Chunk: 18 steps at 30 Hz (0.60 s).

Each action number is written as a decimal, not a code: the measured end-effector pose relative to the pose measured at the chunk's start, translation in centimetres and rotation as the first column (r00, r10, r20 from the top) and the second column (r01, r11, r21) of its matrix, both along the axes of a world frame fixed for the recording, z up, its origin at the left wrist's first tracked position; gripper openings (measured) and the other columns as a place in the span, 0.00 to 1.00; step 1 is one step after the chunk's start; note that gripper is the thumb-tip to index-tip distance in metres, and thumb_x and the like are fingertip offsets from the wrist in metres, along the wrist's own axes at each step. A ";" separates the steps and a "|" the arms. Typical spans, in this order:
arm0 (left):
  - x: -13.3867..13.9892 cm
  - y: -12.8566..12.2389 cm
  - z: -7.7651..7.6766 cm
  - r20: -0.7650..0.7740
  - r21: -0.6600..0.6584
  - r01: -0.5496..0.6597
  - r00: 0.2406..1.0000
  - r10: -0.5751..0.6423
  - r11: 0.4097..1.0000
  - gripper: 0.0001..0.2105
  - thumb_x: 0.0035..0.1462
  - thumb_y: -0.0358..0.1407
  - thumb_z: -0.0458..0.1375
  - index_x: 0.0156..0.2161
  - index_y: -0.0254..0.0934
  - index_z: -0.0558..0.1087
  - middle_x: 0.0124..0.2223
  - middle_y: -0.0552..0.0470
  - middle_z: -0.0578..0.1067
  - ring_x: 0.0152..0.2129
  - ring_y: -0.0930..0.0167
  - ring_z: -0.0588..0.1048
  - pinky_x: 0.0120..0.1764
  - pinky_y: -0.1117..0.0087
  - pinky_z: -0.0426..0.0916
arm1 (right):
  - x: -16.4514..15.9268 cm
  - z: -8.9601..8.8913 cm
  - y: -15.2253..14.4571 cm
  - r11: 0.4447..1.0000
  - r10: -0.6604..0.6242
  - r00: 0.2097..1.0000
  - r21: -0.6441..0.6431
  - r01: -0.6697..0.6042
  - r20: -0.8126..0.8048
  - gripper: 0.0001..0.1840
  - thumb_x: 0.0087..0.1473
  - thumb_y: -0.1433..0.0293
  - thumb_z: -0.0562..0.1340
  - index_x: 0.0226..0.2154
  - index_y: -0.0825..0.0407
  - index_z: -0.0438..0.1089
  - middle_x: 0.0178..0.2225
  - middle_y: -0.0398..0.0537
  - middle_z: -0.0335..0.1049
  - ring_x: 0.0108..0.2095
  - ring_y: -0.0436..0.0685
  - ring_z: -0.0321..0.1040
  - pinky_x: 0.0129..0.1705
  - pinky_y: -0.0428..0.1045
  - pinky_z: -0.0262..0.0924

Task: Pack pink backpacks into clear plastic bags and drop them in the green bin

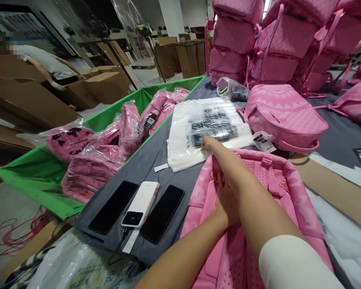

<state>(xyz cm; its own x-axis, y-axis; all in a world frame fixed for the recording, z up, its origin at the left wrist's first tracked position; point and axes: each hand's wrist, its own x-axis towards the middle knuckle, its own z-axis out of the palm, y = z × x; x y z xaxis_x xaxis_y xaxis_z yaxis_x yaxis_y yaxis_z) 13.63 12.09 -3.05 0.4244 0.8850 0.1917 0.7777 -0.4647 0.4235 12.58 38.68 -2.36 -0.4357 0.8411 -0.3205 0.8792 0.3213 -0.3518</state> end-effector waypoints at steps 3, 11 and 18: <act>0.0 -0.1 0.0 0.020 0.010 -0.002 1.000 0.002 1.000 0.48 0.59 0.51 0.60 0.75 0.46 0.37 0.77 0.44 0.45 0.71 0.36 0.42 0.67 0.26 0.41 | 0.1 0.5 -0.5 1.000 -0.019 1.000 0.008 0.019 -0.017 0.08 0.51 0.65 0.71 0.33 0.53 0.82 0.25 0.45 0.76 0.29 0.53 0.69 0.32 0.45 0.62; -0.1 -0.1 -0.5 0.073 0.021 0.026 0.997 -0.028 0.999 0.40 0.60 0.57 0.58 0.74 0.54 0.50 0.76 0.46 0.49 0.71 0.36 0.43 0.66 0.24 0.40 | 1.3 3.6 -0.7 0.918 -0.219 0.949 0.283 0.279 -0.226 0.14 0.64 0.65 0.57 0.40 0.53 0.77 0.36 0.52 0.78 0.36 0.59 0.71 0.38 0.49 0.62; -0.1 0.0 -0.5 0.191 -0.050 0.009 0.982 0.001 0.999 0.39 0.56 0.69 0.52 0.65 0.49 0.69 0.75 0.40 0.50 0.72 0.37 0.40 0.66 0.25 0.37 | 7.5 13.1 -1.9 0.707 -0.147 0.873 0.568 0.421 -0.464 0.23 0.72 0.63 0.41 0.42 0.52 0.68 0.35 0.50 0.71 0.34 0.55 0.66 0.38 0.46 0.58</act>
<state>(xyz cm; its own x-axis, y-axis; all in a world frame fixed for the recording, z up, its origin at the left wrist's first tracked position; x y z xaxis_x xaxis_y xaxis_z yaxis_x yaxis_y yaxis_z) 13.55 12.11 -3.57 0.3875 0.8940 0.2249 0.6784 -0.4417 0.5871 20.11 36.81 10.75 -0.1051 0.8803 0.4626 0.8170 0.3417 -0.4645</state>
